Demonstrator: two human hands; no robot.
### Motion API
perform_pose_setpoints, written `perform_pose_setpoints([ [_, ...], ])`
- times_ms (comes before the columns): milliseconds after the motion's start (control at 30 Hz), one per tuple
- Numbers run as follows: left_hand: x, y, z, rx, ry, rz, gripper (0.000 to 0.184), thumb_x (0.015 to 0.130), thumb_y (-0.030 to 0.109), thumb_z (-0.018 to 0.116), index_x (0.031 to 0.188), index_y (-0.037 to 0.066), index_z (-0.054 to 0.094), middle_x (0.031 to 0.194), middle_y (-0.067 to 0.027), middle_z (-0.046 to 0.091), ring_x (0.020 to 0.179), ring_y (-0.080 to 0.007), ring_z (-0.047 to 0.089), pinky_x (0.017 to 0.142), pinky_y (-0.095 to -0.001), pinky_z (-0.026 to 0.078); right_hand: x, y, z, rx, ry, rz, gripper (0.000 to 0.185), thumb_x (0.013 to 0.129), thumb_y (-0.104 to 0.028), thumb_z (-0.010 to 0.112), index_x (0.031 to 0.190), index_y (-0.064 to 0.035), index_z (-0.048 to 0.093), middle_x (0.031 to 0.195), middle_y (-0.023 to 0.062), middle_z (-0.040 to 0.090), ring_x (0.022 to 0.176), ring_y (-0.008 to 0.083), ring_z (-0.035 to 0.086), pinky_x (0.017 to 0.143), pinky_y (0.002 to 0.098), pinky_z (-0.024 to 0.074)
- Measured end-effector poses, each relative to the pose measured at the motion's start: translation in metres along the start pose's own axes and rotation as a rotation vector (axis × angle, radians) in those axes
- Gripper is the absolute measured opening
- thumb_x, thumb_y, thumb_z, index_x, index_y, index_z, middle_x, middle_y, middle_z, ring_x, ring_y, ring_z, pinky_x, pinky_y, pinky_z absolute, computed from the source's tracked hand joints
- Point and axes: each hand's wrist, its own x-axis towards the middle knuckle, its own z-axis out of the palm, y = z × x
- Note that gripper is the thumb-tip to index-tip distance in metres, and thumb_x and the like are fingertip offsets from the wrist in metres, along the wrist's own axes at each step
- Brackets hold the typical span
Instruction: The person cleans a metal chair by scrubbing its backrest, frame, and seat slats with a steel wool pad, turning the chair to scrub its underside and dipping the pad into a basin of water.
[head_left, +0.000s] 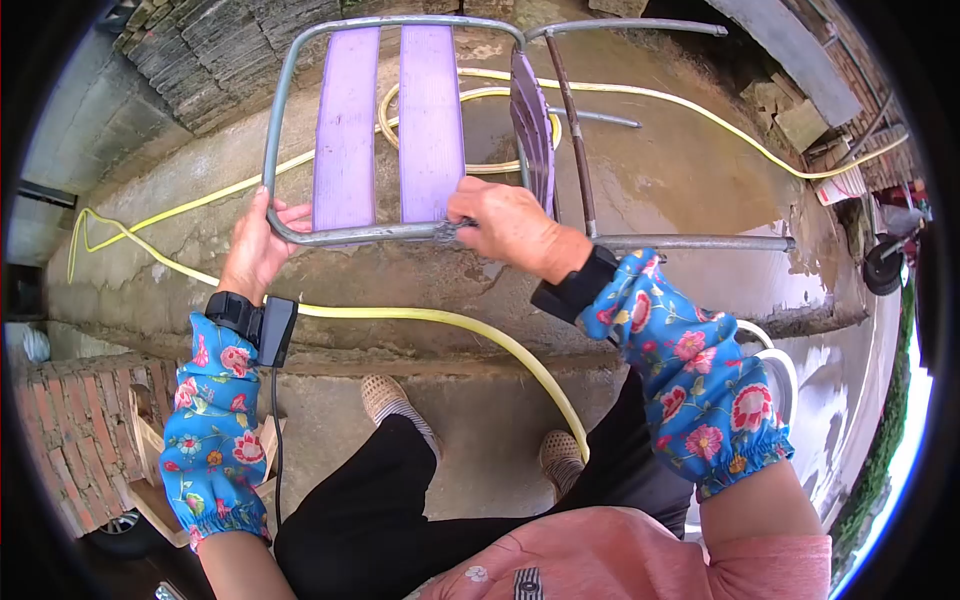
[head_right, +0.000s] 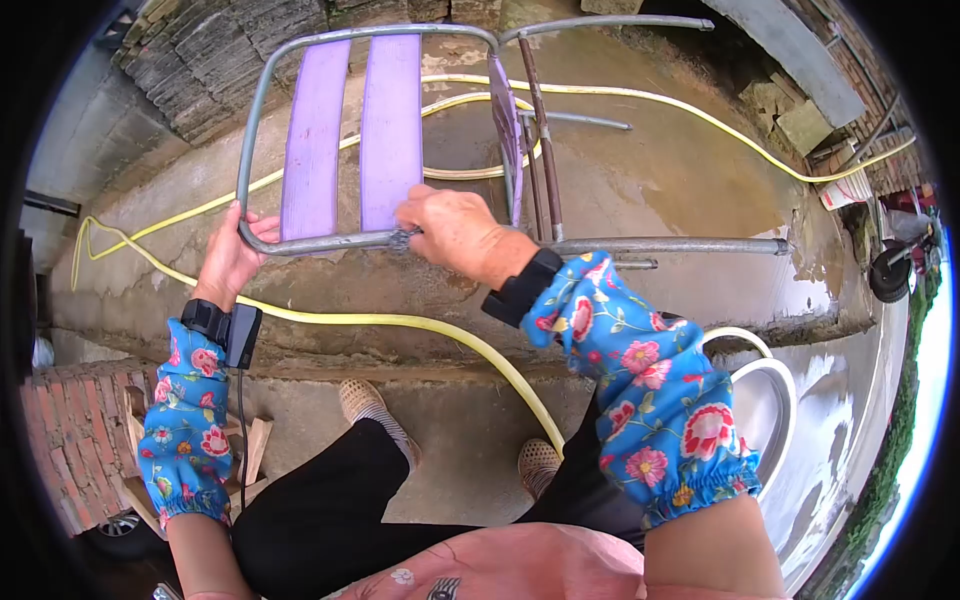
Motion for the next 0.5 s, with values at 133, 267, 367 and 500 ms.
perform_pose_setpoints([
  [133,-0.005,-0.001,0.001,-0.004,-0.006,0.006,0.036,0.103,0.037,0.039,0.094,0.004,0.049,0.103,-0.0324,0.062,0.075,-0.0313,0.064,0.075,-0.0413,0.054,-0.066,0.064,-0.045,-0.096,-0.148,0.089,0.018,0.073,-0.009,0.069,0.084,-0.0076,0.055,0.088,0.0098,0.055,0.085,0.0341,0.06,0.073,0.0436,0.0493],
  [267,0.0,-0.007,0.0,0.002,0.029,0.045,0.036,0.103,0.038,0.039,0.095,0.004,0.049,0.108,-0.0333,0.061,0.08,-0.0323,0.064,0.078,-0.042,0.054,-0.044,0.037,-0.027,-0.026,-0.022,-0.043,0.02,0.072,-0.009,0.07,0.086,-0.0078,0.056,0.089,0.0089,0.054,0.089,0.0319,0.06,0.074,0.043,0.0499],
  [367,0.001,-0.01,0.002,0.02,0.054,0.061,0.036,0.103,0.038,0.038,0.095,0.004,0.048,0.106,-0.0335,0.061,0.08,-0.0338,0.064,0.077,-0.0441,0.054,0.027,-0.026,0.018,-0.111,0.009,-0.151,0.019,0.074,-0.011,0.066,0.091,-0.0091,0.058,0.091,0.0092,0.056,0.089,0.0328,0.06,0.074,0.0434,0.0508],
  [500,0.003,-0.003,0.002,-0.001,0.096,0.038,0.038,0.103,0.039,0.036,0.096,0.003,0.046,0.105,-0.0348,0.06,0.078,-0.0337,0.063,0.075,-0.046,0.054,0.089,-0.079,0.058,-0.025,0.052,-0.169,0.017,0.073,-0.01,0.066,0.088,-0.0098,0.06,0.09,0.0099,0.057,0.089,0.0327,0.062,0.073,0.0465,0.0503],
])
